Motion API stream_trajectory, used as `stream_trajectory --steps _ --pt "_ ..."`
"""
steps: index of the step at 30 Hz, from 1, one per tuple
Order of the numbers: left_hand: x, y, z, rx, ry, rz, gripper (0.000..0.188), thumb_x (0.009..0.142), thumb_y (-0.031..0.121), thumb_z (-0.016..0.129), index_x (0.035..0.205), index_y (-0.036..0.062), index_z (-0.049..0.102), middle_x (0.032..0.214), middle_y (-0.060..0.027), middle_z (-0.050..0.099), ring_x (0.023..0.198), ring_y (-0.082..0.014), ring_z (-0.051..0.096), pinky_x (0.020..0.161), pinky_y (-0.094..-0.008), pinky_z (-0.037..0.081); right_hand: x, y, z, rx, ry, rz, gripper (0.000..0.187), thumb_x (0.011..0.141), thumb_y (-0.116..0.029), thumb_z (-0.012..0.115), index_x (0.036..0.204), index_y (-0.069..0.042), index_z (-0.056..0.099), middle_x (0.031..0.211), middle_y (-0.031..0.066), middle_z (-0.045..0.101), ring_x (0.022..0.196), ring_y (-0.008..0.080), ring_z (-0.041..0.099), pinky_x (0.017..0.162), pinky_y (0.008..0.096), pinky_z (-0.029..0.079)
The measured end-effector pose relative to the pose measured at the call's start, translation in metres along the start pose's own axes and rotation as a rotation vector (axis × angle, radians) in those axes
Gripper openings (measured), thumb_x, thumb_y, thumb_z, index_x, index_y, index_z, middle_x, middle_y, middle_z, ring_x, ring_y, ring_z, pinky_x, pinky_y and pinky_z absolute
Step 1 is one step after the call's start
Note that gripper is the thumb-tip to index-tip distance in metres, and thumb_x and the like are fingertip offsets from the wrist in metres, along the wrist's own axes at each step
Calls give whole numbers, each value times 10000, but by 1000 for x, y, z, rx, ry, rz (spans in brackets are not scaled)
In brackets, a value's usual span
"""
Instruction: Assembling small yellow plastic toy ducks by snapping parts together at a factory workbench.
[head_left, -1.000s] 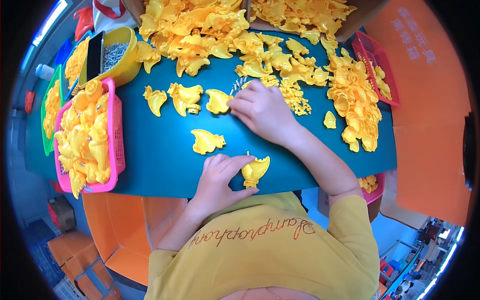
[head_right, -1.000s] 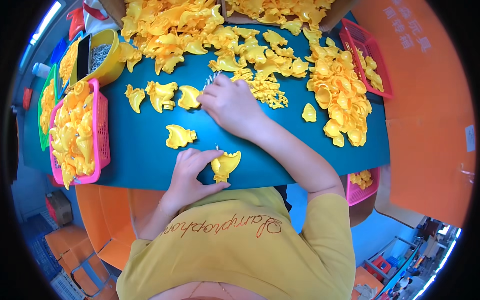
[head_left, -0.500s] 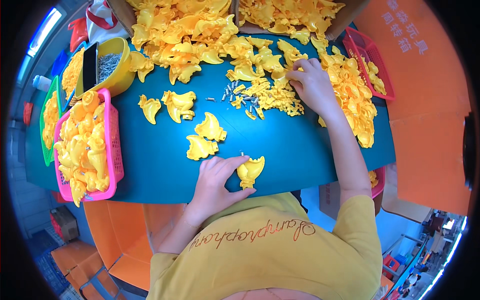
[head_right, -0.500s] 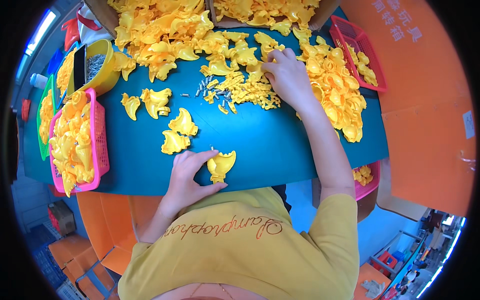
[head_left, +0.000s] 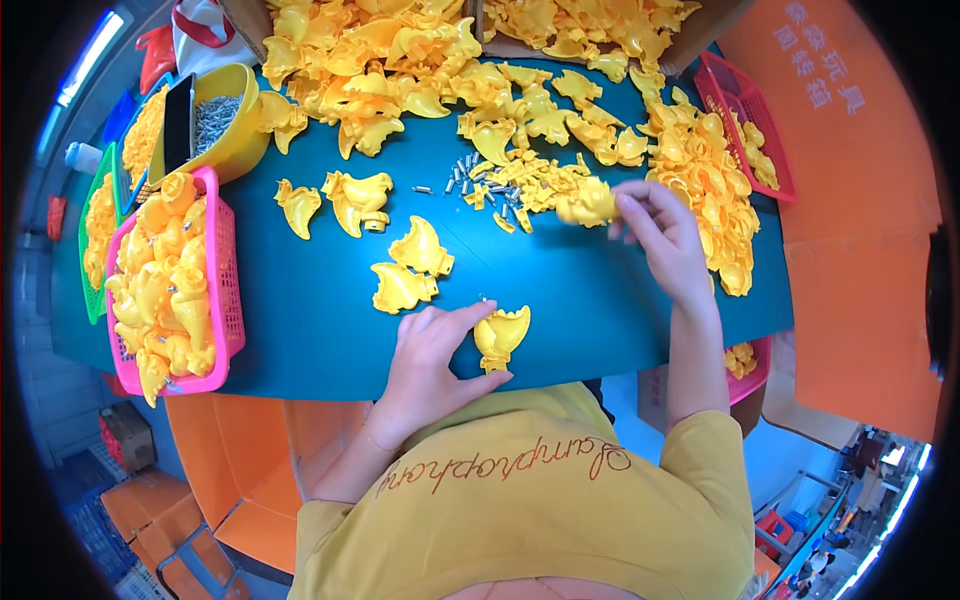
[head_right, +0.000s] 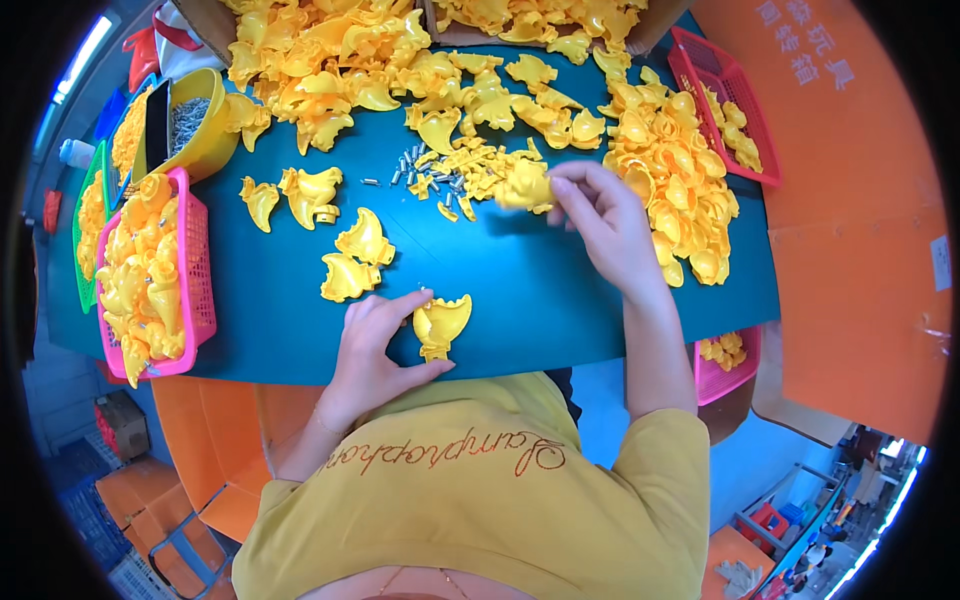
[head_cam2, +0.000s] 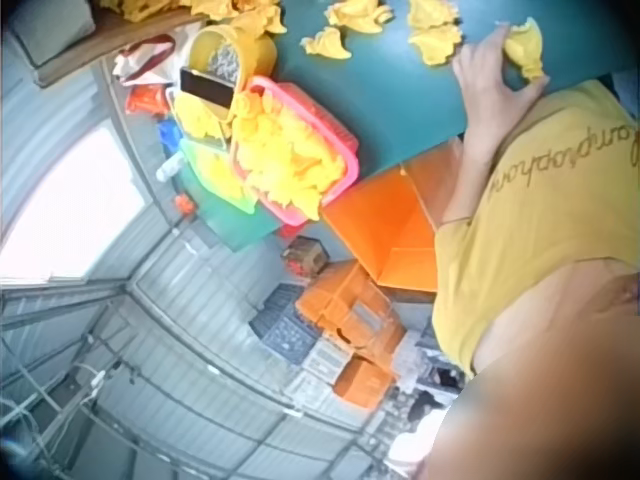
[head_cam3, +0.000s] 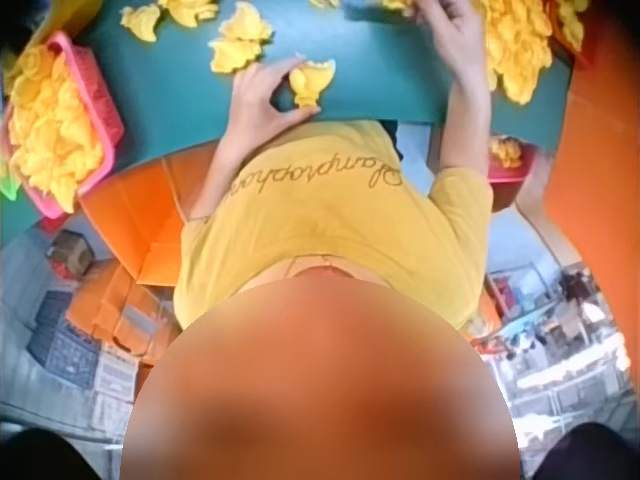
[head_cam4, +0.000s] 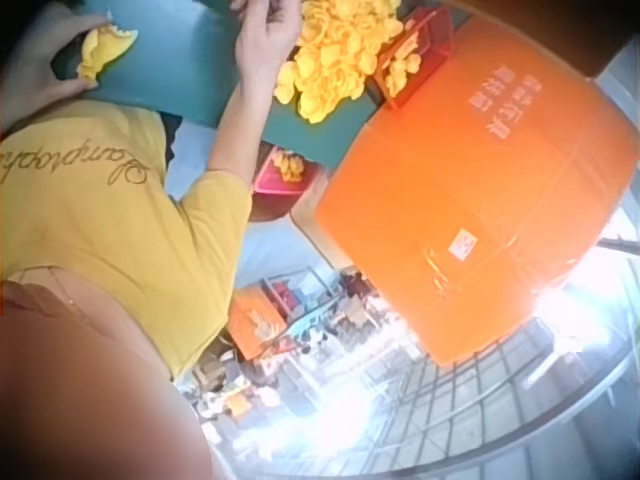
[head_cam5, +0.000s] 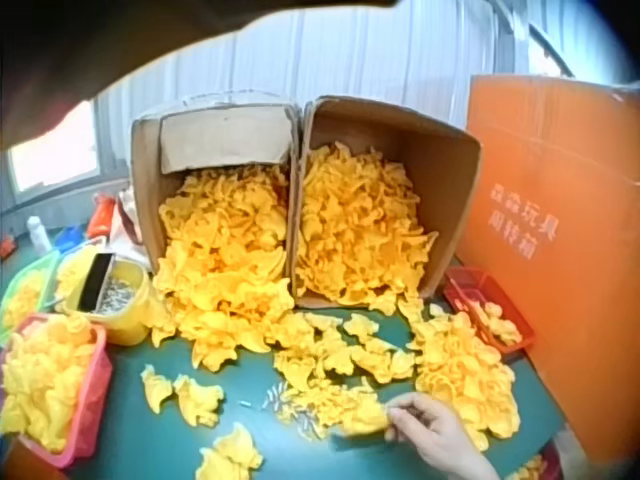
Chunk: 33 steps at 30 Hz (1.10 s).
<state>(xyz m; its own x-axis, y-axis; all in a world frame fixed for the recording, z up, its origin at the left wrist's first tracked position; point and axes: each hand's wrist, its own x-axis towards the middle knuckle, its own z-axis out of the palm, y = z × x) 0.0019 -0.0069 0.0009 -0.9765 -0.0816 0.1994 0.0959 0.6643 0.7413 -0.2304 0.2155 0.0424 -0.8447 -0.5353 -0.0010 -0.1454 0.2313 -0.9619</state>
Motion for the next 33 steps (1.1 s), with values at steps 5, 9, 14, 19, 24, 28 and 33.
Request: stream_trajectory --steps 5,9,14,19,24,28,33 --pt "2 1 0 5 0 -41 902 613 306 1005 1412 132 625 1057 -10 640 908 -200 563 892 -347 419 -40 27 15 204 -102 415 218 1046 -170 666 1207 -25 687 839 -9 656 558 47 539 517 194 389" --pt "4 3 1 17 -4 -70 934 603 306 1010 1428 129 609 1029 -8 622 897 -192 557 881 -345 416 -64 28 24 -196 19 106 405 924 -214 803 1286 -69 692 1061 32 709 839 103 630 690 244 472" --pt "3 3 6 51 19 -104 975 592 300 1014 1449 120 586 1058 -1 649 888 -182 561 883 -344 418 -82 26 40 -760 -69 -211 636 774 -242 900 1354 -110 674 1393 90 676 1287 285 554 1077 424 444" --pt "1 1 7 -25 -5 -147 956 660 309 972 1502 164 544 1070 -9 660 953 -227 571 945 -384 416 -89 31 51 -149 -203 -257 712 698 -196 928 1355 -103 671 1402 86 676 1303 332 533 1135 454 411" --pt "-2 -3 9 -42 -14 -169 959 651 267 958 1508 168 539 1090 -26 662 986 -246 587 961 -407 420 -90 30 77 -270 -310 -390 681 722 -271 926 1349 -160 686 1446 27 654 1296 325 557 1083 448 446" --pt "-1 -2 7 -3 -22 -153 976 616 221 968 1494 131 550 1183 -17 708 923 -194 606 946 -370 417 -90 29 80 -390 -327 -405 708 701 -207 915 1360 -122 674 1435 72 664 1267 347 551 1051 451 477" --pt "-2 -3 7 -10 19 -105 963 618 232 971 1484 138 563 1140 -11 700 897 -194 606 927 -363 417 -91 23 81 -428 -335 -393 721 695 -179 898 1376 -120 668 1451 78 654 1257 352 564 1016 448 501"
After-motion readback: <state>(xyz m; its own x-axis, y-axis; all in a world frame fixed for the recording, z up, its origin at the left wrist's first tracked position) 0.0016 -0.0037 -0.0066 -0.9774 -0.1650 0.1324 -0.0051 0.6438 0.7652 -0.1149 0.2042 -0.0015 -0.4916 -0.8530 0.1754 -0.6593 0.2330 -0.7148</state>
